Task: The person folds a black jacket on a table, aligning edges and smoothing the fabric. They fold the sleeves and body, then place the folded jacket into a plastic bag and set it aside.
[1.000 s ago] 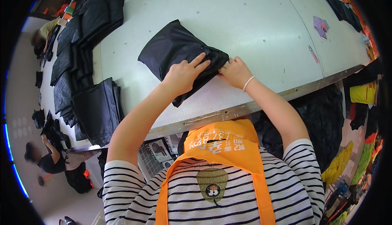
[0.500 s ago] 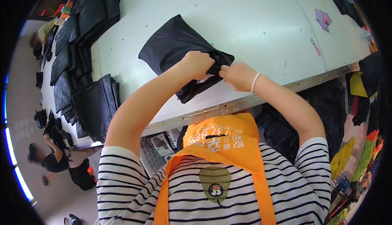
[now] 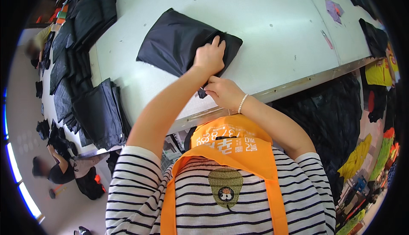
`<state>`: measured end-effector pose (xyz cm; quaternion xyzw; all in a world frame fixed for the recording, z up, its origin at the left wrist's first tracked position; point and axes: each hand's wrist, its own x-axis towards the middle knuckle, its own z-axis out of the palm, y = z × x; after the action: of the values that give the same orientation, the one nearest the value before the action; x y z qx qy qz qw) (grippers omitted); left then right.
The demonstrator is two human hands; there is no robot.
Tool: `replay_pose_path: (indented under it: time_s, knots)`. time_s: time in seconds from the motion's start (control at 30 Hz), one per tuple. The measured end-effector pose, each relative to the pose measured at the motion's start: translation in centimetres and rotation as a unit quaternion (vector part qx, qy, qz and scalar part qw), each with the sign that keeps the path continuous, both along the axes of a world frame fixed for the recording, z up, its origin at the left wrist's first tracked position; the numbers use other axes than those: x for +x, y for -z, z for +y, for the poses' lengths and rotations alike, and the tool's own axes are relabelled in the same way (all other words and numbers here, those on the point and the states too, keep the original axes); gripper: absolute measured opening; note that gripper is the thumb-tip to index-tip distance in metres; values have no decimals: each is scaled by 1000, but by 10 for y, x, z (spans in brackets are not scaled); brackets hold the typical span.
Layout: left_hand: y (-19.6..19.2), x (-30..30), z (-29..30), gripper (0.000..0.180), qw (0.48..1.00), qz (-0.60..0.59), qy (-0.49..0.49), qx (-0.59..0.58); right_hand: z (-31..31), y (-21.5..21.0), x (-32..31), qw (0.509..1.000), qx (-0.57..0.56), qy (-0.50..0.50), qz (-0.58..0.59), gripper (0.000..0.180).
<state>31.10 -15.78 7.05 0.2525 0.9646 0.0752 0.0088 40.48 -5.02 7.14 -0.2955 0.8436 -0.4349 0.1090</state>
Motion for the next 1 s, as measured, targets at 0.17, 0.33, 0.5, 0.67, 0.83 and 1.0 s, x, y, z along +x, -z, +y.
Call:
replay_pose_path:
  time_s: [0.17, 0.33, 0.5, 0.67, 0.83, 1.0]
  knots:
    - [10, 10, 11, 57, 995, -64, -40, 59, 14, -5, 7, 999, 21, 34, 14, 10]
    - [-74, 0, -10, 61, 964, -177, 55, 190, 46, -34, 1, 996, 77, 42, -10, 9]
    - [-37, 8, -6, 40, 952, -166, 216, 140, 65, -34, -6, 993, 115, -18, -11, 6]
    - [34, 46, 43, 23, 983, 60, 159, -65, 63, -16, 11, 996, 47, -56, -53, 4]
    - [-1, 18, 17, 19, 945, -154, 84, 277, 63, -28, 8, 968, -56, 237, -57, 6]
    - [-37, -25, -17, 58, 988, 90, 102, 77, 34, 3, -24, 907, 33, 404, 117, 23]
